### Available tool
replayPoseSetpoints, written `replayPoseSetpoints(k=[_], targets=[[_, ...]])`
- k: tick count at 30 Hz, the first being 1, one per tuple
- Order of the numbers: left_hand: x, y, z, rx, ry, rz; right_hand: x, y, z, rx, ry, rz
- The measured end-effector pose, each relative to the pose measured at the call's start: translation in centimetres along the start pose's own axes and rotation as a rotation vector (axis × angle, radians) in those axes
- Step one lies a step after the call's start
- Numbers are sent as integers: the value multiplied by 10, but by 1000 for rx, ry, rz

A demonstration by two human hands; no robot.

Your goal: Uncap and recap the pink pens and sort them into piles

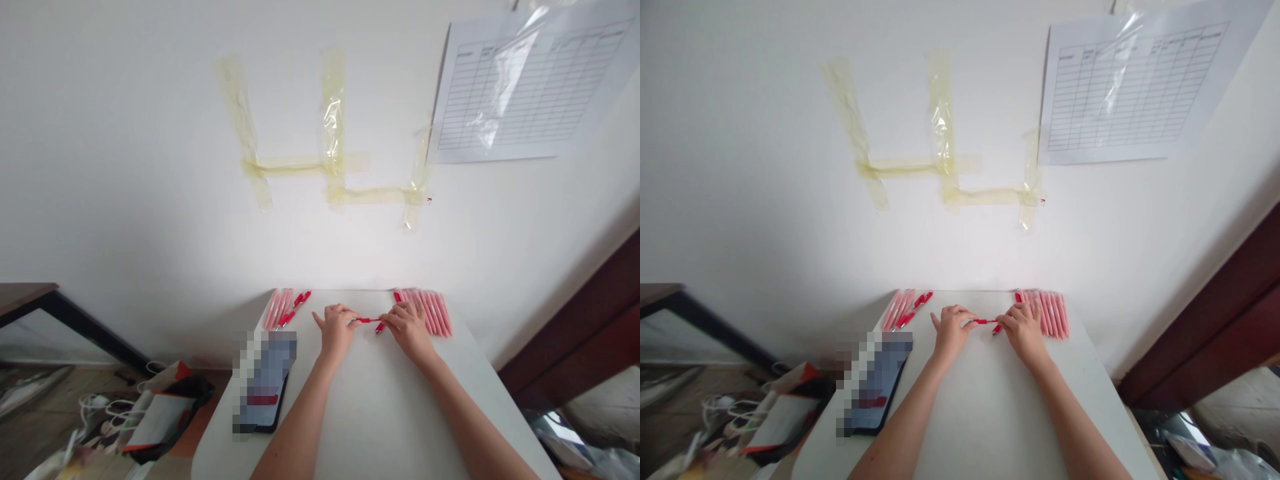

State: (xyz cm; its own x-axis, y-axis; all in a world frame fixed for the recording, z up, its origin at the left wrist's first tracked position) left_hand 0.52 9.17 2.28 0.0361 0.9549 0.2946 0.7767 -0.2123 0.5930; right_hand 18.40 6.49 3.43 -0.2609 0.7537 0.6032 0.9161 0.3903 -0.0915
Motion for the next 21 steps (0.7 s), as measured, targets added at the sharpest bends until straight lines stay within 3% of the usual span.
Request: replayPoseSetpoints(k=[13,21], targets=[[6,-27,-18,-1,63,-159,1,28,-7,-68,63,103],[6,-37,-25,51,106,-223,14,25,-13,-53,-24,107]])
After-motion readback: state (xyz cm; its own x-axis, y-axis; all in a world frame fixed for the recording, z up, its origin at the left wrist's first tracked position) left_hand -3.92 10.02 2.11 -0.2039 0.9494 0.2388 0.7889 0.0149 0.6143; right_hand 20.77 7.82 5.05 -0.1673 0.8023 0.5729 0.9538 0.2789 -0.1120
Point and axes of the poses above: each hand's wrist, its own x-axis towards the middle knuckle, its own z-axis out of the palm, y = z × x, the point moved 10 cm from there along x, towards the middle knuckle, and after that the axes turned 5 degrees about -x, right-handed, at the moved point
